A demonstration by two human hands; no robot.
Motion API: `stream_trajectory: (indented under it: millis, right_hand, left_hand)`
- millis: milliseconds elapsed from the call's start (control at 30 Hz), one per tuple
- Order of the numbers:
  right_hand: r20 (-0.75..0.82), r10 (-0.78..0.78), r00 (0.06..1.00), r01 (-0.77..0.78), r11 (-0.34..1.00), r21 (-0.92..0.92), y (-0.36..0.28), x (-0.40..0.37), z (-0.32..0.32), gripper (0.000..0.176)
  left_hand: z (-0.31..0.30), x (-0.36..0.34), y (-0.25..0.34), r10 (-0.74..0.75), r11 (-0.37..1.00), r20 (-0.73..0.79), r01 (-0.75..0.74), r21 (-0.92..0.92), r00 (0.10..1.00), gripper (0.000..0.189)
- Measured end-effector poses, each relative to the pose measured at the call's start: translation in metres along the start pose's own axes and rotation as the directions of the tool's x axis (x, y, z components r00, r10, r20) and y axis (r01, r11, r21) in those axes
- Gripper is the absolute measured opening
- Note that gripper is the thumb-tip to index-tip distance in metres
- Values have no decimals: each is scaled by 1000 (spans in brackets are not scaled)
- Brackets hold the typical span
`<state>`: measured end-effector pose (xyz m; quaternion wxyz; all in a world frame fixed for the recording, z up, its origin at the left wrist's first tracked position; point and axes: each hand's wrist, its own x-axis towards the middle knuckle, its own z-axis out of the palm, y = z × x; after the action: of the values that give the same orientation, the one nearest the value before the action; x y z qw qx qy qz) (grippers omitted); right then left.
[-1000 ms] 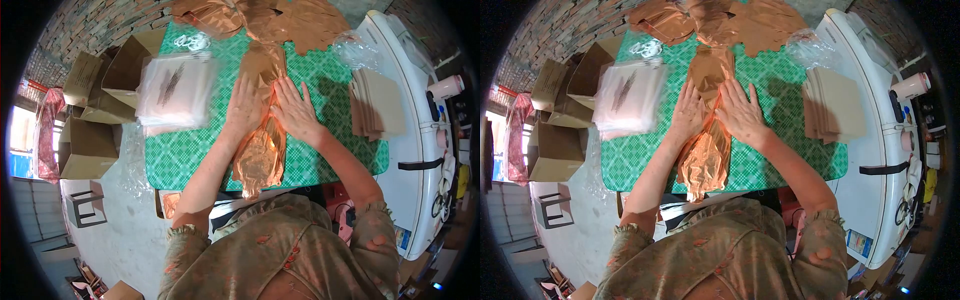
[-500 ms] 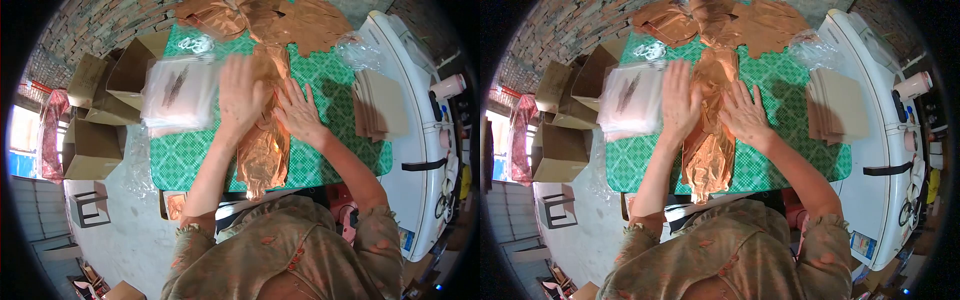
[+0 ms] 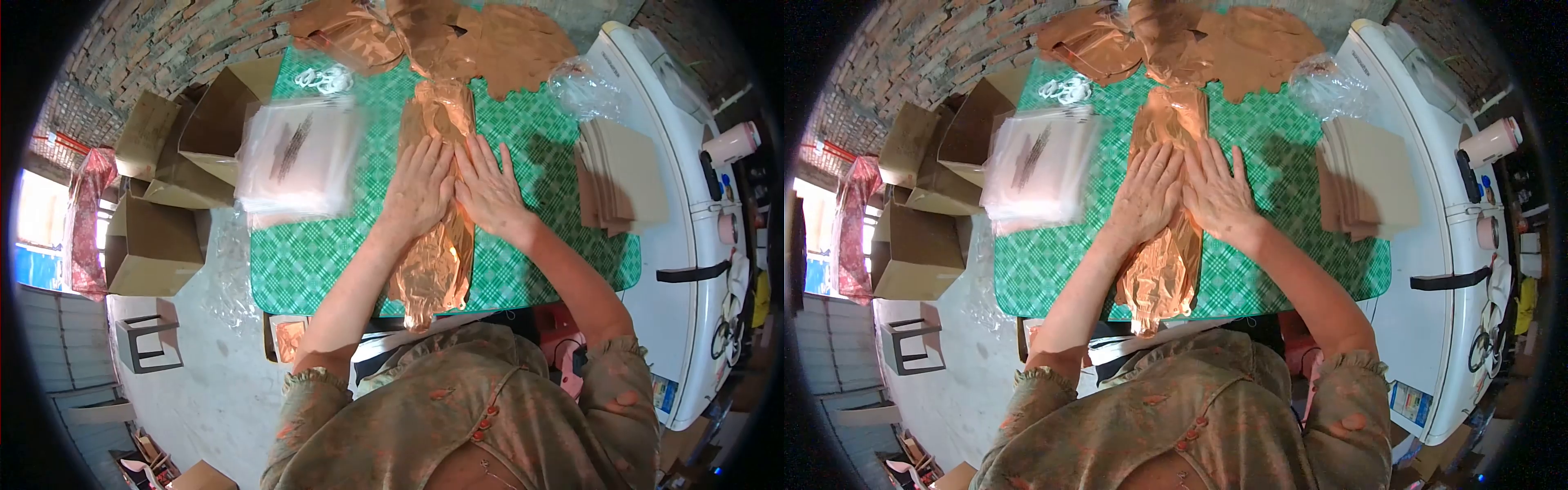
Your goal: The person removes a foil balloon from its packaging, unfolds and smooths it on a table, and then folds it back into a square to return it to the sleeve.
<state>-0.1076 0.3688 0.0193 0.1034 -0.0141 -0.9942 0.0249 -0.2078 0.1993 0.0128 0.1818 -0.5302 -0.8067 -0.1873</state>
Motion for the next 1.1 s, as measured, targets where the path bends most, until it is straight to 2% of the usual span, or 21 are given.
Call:
stream_trajectory:
  millis: [100, 200, 400, 633, 800, 900, 1000, 1100]
  right_hand:
    - [-20, 15, 1000, -15, 999, 31, 2, 2, 2, 68]
    - [46, 76, 996, -78, 996, 43, 5, 13, -6, 66]
    - [-73, 124, 990, -122, 992, 32, 27, 50, 11, 63]
    - [-87, 119, 989, -121, 992, -21, 52, 85, 16, 63]
    - [-90, 128, 988, -134, 989, -59, 60, 101, 19, 62]
    - [3, 105, 994, -100, 956, -276, 60, 109, 2, 61]
    - [-112, -60, 992, 21, 947, -320, 57, 93, 1, 59]
    - [-241, -212, 947, 132, 941, -312, 53, 63, 13, 56]
  left_hand:
    - [-3, 2, 3, -7, 1000, 12, 7, -4, 1000, 54]
    - [-5, 3, 5, -31, 1000, 32, 31, -2, 999, 55]
    - [-10, 4, 7, -48, 998, 58, 50, -31, 997, 56]
    - [-14, 6, 10, -64, 997, 101, 68, -30, 993, 59]
    - [-6, 4, 7, -45, 999, 28, 45, -14, 999, 62]
    - [-5, 4, 6, -37, 999, 32, 37, -1, 999, 61]
    - [-5, 3, 8, -31, 1000, 31, 31, 2, 999, 58]
    - [-4, 3, 6, -41, 999, 45, 40, 22, 998, 59]
